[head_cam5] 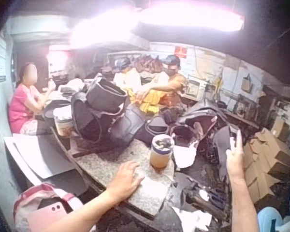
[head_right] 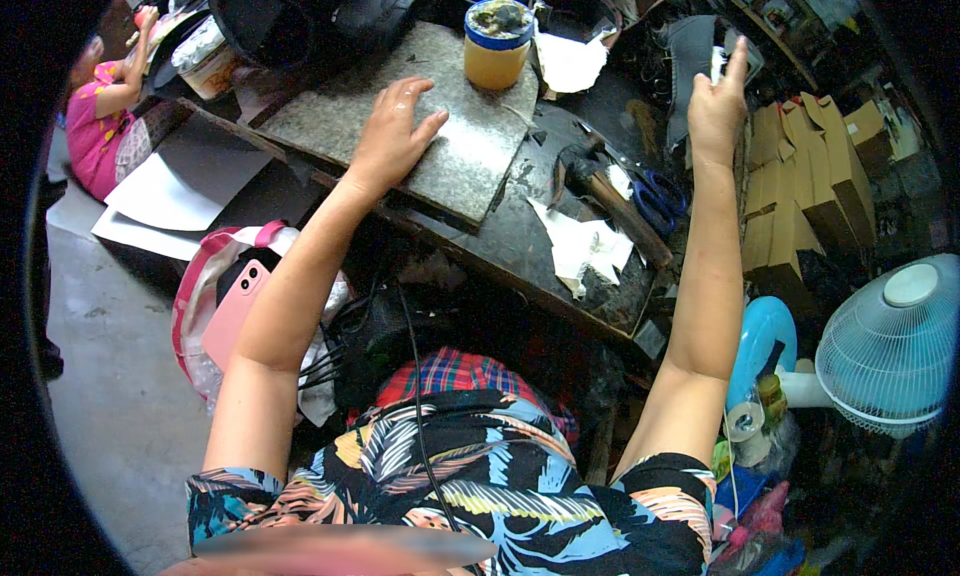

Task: The person inserts white fabric into the opening of a black shoe, presses it into place, and trims excess fabric with scissors. The person repeats this process on multiple shoes, adjusting and cutting the fabric to fit the shoe interior.

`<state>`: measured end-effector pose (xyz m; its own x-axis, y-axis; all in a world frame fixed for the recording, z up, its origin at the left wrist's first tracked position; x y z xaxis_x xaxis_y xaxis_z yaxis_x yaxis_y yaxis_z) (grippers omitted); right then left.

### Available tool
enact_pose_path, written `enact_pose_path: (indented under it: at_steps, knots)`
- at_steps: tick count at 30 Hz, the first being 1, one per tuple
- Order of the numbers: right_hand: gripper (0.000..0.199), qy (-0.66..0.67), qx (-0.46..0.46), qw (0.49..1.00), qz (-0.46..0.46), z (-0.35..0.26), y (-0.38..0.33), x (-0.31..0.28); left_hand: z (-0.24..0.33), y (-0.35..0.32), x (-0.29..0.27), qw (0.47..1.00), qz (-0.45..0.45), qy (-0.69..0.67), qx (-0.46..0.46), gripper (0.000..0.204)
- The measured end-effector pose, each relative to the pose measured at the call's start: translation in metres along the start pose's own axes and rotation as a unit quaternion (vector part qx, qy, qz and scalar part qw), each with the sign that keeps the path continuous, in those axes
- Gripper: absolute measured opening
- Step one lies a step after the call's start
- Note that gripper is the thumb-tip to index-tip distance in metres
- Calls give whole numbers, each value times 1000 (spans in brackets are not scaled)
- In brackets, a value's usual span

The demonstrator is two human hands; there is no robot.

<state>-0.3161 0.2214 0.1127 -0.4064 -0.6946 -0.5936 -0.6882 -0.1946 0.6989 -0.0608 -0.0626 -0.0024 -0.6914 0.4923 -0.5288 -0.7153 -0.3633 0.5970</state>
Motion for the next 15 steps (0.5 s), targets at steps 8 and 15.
enact_pose_path:
  at_steps: [8,15]
  knots:
    - [73,143,-102,967,185,-70,-33,-75,-6,2,-3,999,-3,-40,-7,51]
    - [73,91,-368,915,136,-170,-130,-98,25,-1,-54,782,86,-607,-113,81]
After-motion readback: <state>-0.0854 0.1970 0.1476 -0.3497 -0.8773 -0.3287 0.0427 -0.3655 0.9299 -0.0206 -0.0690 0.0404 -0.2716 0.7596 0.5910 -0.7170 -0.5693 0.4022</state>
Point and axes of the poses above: each hand's wrist, its own y-axis towards the middle knuckle, its own x-axis out of the palm, z = x × y, the point moved 5 cm from there along y, towards the middle knuckle, and after that the axes turned 13 degrees about -y, right-handed, at the moved point
